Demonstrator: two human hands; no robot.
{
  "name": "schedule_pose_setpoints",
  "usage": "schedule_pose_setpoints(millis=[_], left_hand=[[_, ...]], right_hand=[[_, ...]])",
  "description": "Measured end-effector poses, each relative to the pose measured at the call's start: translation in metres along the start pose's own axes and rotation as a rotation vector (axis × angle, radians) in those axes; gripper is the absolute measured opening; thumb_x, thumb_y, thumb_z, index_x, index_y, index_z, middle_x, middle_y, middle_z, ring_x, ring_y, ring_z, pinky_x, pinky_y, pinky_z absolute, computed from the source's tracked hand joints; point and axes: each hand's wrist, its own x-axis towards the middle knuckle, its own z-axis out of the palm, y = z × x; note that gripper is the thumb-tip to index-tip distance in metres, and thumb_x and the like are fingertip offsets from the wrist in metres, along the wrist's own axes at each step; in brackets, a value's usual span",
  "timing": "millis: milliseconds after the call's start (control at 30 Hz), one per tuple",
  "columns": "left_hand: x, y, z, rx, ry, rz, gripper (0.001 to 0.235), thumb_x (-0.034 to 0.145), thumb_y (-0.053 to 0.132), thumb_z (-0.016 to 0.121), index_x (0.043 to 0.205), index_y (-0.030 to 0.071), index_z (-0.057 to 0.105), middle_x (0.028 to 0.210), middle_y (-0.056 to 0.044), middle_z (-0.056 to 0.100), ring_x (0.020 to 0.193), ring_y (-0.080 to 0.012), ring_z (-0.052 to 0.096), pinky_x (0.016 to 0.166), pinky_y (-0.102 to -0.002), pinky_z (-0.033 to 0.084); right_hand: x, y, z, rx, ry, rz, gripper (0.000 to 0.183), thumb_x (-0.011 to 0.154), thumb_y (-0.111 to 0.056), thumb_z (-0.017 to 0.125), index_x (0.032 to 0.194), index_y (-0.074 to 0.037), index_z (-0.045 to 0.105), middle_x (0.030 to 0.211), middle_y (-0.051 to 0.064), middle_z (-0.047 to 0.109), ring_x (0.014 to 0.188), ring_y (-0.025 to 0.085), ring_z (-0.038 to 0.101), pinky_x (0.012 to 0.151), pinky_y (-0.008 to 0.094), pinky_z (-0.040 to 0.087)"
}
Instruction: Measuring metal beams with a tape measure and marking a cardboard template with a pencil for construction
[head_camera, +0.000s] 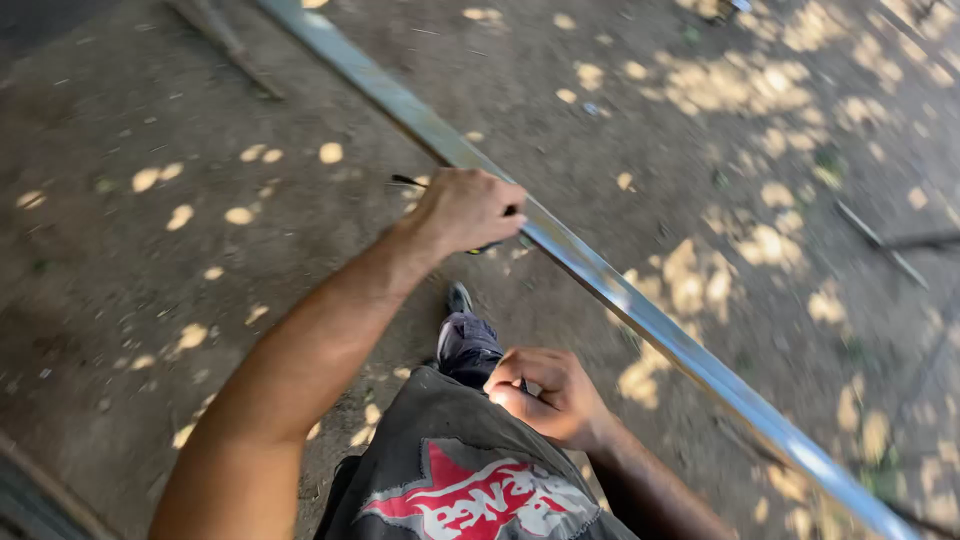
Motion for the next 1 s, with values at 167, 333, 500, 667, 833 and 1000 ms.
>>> schedule_pose_setpoints(millis=[167,333,500,667,833,1000], left_hand=[[0.01,-0.09,-0.03,-0.022,0.105,-0.045,0.024,0.093,0.042,0.062,0.081,0.022,0.067,0.073,-0.001,0.072,0.069,-0.024,0.071,0.058,-0.045,0.055],[0.039,-0.198,-0.064,-0.029,0.043,0.014,0.022,0.099,0.041,0.065,0.096,0.02,0.073,0.058,0.007,0.059,0.046,-0.0095,0.053,0.046,-0.03,0.053],[0.059,-0.328,-0.124,-0.054,0.01,0.038,0.025,0.104,0.039,0.059,0.086,0.022,0.065,0.057,0.011,0.045,0.042,-0.0033,0.034,0.035,-0.021,0.029],[0.062,-0.456,-0.19,-0.049,0.066,-0.095,0.022,0.097,0.04,0.066,0.084,0.022,0.067,0.063,0.006,0.063,0.055,-0.0137,0.06,0.053,-0.038,0.055],[0.051,-0.585,-0.221,-0.021,0.179,0.055,0.046,0.095,0.037,0.072,0.138,0.02,0.066,0.061,0.01,0.062,0.038,-0.0032,0.04,0.03,-0.019,0.034],[0.041,-0.719,-0.253,-0.082,0.396,0.172,0.022,0.09,0.031,0.073,0.076,0.015,0.066,0.057,0.001,0.061,0.046,-0.015,0.054,0.034,-0.034,0.044]], right_hand=[[0.109,0.045,0.038,0.081,-0.187,-0.058,0.034,0.104,-0.037,0.055,0.089,-0.01,0.068,0.081,0.003,0.07,0.068,0.017,0.066,0.061,0.031,0.048],[0.242,0.067,0.074,0.225,-0.267,-0.116,0.032,0.104,-0.034,0.057,0.089,-0.008,0.067,0.082,0.005,0.069,0.07,0.019,0.066,0.065,0.031,0.051],[0.391,0.068,0.094,0.281,-0.344,-0.121,0.036,0.105,-0.038,0.055,0.089,-0.008,0.066,0.08,0.005,0.068,0.07,0.021,0.067,0.064,0.032,0.051],[0.513,0.056,0.121,0.281,-0.406,-0.139,0.039,0.106,-0.039,0.053,0.088,-0.007,0.065,0.079,0.004,0.068,0.069,0.021,0.067,0.073,0.035,0.051],[0.618,0.065,0.178,0.202,-0.37,-0.085,0.038,0.105,-0.039,0.054,0.088,-0.008,0.067,0.079,0.005,0.069,0.069,0.021,0.067,0.065,0.032,0.052],[0.726,0.073,0.258,0.134,-0.202,-0.063,0.031,0.104,-0.034,0.055,0.088,-0.009,0.064,0.08,0.004,0.071,0.069,0.017,0.069,0.066,0.029,0.054]])
